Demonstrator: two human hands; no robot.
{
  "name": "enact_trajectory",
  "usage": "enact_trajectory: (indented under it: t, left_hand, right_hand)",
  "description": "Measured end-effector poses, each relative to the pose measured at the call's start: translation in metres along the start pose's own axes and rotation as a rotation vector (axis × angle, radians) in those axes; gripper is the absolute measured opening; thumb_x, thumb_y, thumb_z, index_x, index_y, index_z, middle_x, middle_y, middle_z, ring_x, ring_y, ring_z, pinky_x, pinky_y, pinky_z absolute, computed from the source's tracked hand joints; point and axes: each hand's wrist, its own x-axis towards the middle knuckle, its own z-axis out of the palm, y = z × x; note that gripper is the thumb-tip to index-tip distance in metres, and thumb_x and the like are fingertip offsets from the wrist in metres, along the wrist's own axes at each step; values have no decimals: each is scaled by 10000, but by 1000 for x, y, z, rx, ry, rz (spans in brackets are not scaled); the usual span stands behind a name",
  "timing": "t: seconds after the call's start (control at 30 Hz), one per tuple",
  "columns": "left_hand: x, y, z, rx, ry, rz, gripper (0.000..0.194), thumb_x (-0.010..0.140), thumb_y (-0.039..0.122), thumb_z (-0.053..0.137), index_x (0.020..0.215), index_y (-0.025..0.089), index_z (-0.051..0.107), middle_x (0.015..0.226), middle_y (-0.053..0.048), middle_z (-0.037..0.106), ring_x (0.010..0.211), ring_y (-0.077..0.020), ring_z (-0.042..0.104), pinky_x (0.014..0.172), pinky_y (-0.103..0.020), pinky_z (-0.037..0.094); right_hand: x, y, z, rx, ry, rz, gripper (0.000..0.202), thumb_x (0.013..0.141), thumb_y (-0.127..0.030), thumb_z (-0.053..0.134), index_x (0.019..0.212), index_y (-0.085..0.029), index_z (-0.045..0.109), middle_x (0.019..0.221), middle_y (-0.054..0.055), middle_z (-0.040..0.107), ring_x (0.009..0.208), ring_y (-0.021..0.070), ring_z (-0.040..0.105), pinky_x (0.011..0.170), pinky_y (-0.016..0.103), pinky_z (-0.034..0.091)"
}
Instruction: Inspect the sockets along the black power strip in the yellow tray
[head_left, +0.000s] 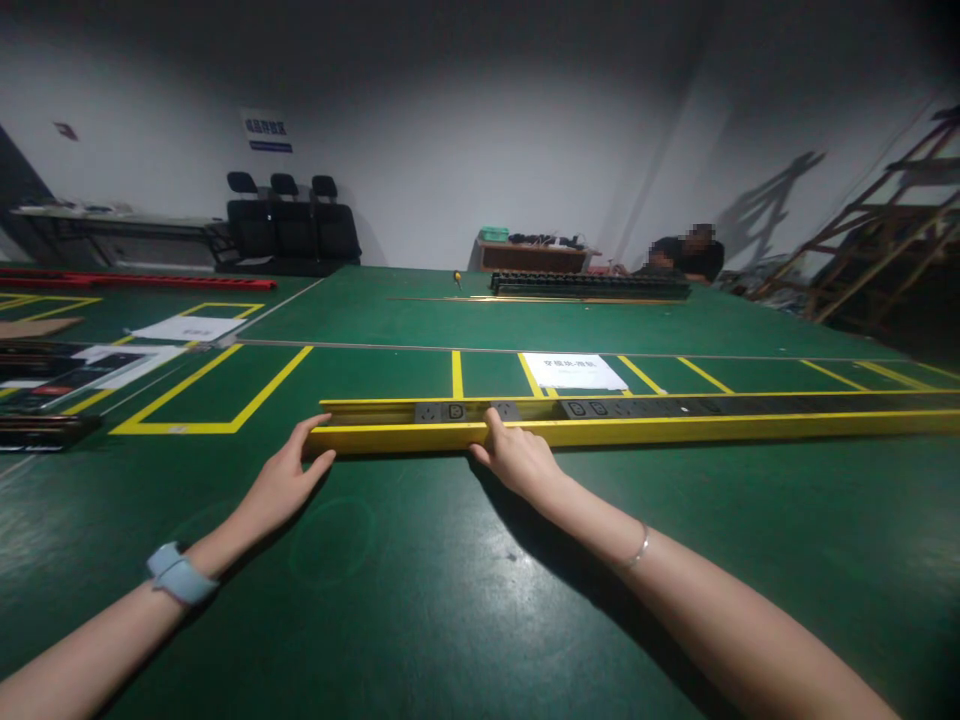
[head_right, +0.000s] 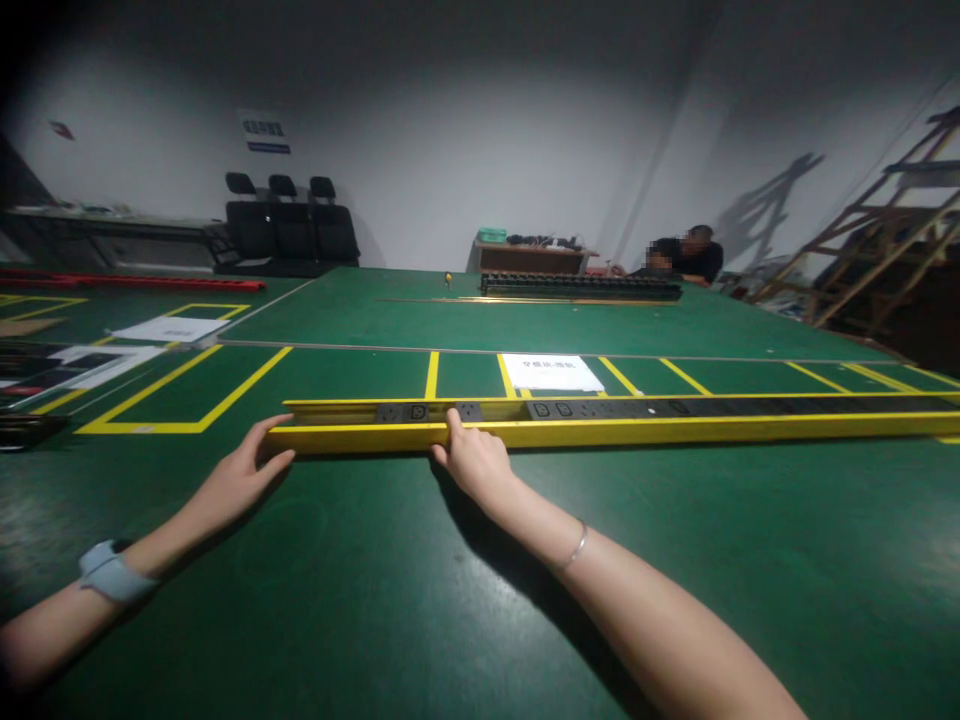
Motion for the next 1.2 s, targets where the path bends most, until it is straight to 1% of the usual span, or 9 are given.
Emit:
enact_trajectory:
  t: [0.27, 0.4, 0.5, 0.57, 0.67, 0.8, 0.9, 1.03, 1.2]
  left_hand:
    - [0, -2, -1, 6, -11, -13, 648, 851, 552, 446, 1413, 234, 386, 882, -17, 620, 566, -156, 510, 656, -305, 437]
    - [-1, 2, -2, 2, -19, -17, 653, 852, 540, 442, 1418, 219, 383, 790, -2, 599, 552, -165, 506, 638, -306, 431]
    - [-1, 3, -2, 1, -20, -16, 656, 852, 541, 443, 1418, 216, 383, 753, 7, 582, 533, -163, 496, 626, -305, 427]
    - [-1, 2, -1, -1, -9, -8, 655, 846, 545, 448, 1411, 219, 390, 775, 4, 593, 531, -158, 493, 634, -308, 431]
    - [-1, 2, -1, -3, -14, -10, 656, 845, 545, 447, 1411, 219, 389, 745, 13, 587, 525, -161, 497, 627, -305, 429]
    - [-1, 3, -1, -4, -20, -21, 650, 842, 533, 454, 1410, 224, 389, 783, 5, 601, 527, -161, 509, 628, -308, 432]
    - [0, 4, -1, -8, -21, -27, 646, 843, 530, 460, 1409, 228, 385, 788, 6, 602, 533, -162, 516, 638, -310, 435]
    - [0, 2, 0, -10, -13, -21, 642, 842, 533, 466, 1402, 229, 388, 789, 10, 599, 530, -158, 512, 654, -313, 443]
    - [0, -1, 2, -4, -5, 0, 641, 845, 539, 460, 1402, 230, 391, 937, -27, 634, 534, -143, 508, 660, -316, 451]
  right_hand:
    - [2, 10, -19, 52, -109, 26, 429, 950, -515, 450, 1252, -211, 418, 1009, 138, 703, 929, 283, 701, 738, 361, 505]
    - [6, 22, -28, 111, -156, 103, 432, 945, -534, 443, 1175, -169, 464, 972, 145, 700, 714, 230, 712, 697, 349, 509]
    - [9, 35, -33, 158, -220, 193, 514, 910, -576, 491, 1132, -112, 485, 822, 115, 704, 522, 185, 664, 636, 324, 509]
    - [11, 42, -35, 203, -276, 225, 552, 891, -586, 521, 1118, -84, 493, 725, 92, 693, 466, 175, 639, 595, 304, 502]
    - [10, 44, -33, 209, -272, 227, 581, 876, -585, 545, 1126, -63, 495, 748, 123, 704, 455, 182, 636, 569, 301, 497]
    - [5, 30, -25, 99, -113, 124, 655, 881, -555, 565, 1247, -26, 442, 892, 215, 710, 659, 263, 709, 661, 337, 508]
    - [0, 14, -17, 156, -16, -37, 732, 907, -551, 530, 1407, -60, 320, 956, 206, 711, 855, 298, 711, 701, 325, 495]
    - [-4, -1, -9, 221, -46, -255, 774, 933, -534, 493, 1543, -224, 132, 898, 108, 726, 817, 259, 711, 667, 282, 463]
    - [-6, -6, -7, 125, -30, -223, 675, 966, -506, 419, 1548, -294, 150, 872, 86, 729, 793, 254, 708, 676, 294, 464]
